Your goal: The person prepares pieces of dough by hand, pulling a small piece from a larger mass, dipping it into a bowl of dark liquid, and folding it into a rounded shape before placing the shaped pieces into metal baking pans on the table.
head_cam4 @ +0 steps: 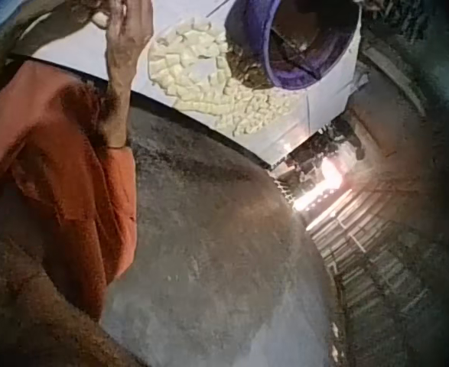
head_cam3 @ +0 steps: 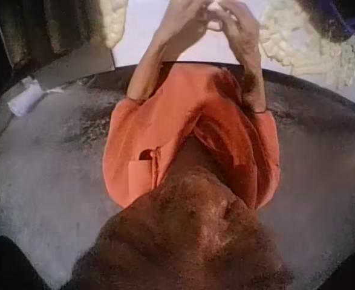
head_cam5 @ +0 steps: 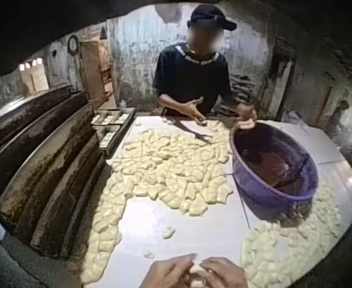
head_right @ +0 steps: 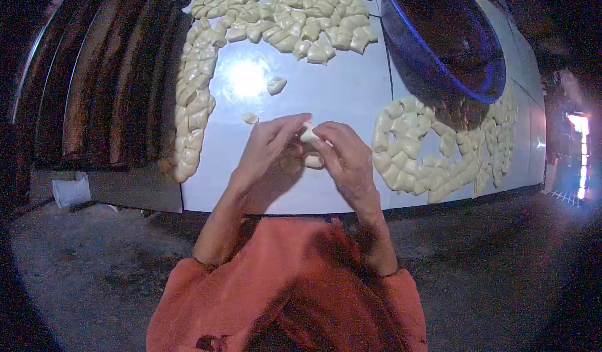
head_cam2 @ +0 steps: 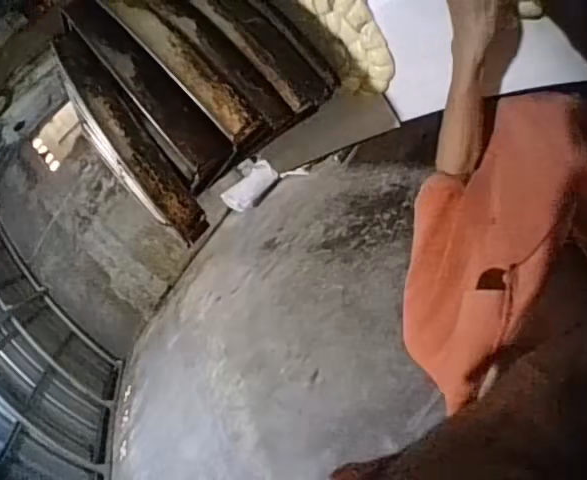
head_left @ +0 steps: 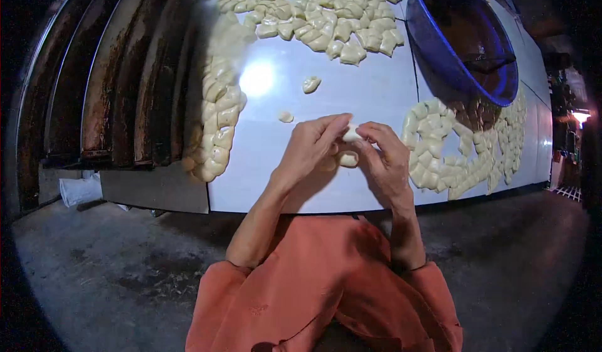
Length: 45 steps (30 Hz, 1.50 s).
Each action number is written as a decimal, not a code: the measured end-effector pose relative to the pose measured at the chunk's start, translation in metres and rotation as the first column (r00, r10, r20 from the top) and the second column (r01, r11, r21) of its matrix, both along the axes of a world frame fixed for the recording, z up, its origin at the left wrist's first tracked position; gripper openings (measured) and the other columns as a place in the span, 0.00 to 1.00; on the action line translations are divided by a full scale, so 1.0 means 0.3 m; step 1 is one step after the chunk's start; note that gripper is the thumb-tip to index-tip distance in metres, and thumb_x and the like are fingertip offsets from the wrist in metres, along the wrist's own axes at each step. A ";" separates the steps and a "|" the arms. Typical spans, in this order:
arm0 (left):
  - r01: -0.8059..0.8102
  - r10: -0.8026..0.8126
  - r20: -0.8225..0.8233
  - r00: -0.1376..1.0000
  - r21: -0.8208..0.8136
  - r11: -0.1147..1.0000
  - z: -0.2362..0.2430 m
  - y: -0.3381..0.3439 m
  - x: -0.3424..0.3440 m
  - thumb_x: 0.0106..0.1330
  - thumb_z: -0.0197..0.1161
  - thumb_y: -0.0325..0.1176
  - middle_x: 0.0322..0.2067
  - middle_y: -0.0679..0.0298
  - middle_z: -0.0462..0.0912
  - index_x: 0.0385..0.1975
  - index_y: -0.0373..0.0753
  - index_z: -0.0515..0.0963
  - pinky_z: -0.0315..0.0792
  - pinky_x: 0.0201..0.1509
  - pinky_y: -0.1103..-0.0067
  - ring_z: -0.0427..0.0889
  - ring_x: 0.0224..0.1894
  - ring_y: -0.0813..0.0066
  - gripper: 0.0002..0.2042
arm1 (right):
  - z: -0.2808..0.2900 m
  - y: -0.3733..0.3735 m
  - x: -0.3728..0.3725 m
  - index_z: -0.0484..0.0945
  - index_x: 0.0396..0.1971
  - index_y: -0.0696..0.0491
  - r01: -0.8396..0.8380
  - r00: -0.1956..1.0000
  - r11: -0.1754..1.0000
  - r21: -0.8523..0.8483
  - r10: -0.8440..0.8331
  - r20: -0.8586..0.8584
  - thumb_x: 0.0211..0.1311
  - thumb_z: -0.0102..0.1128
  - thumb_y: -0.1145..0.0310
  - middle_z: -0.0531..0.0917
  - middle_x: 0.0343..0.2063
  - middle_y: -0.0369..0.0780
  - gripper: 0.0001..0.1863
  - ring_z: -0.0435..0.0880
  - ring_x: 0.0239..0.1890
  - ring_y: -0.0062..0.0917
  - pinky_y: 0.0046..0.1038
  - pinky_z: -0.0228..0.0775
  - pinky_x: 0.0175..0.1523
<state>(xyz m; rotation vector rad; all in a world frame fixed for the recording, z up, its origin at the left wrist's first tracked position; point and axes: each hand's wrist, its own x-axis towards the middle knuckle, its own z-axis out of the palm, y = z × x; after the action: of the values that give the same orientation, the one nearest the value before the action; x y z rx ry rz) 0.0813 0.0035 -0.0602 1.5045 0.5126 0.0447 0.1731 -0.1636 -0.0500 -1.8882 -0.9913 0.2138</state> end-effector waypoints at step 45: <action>0.353 -0.773 0.104 0.626 0.846 0.400 0.016 -0.463 0.725 0.64 0.63 0.39 0.56 0.53 0.78 0.54 0.42 0.77 0.72 0.60 0.65 0.77 0.58 0.53 0.19 | -0.171 -0.708 0.544 0.74 0.28 0.58 0.749 0.644 0.521 -0.410 -0.719 0.262 0.46 0.68 0.64 0.79 0.27 0.45 0.15 0.78 0.32 0.44 0.41 0.68 0.39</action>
<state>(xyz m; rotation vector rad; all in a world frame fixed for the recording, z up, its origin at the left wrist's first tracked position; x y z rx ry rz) 0.2989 -0.1354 -0.0553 2.3653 -0.6196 0.0895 0.3362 -0.3759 -0.1012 -2.6347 -0.0562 -0.1274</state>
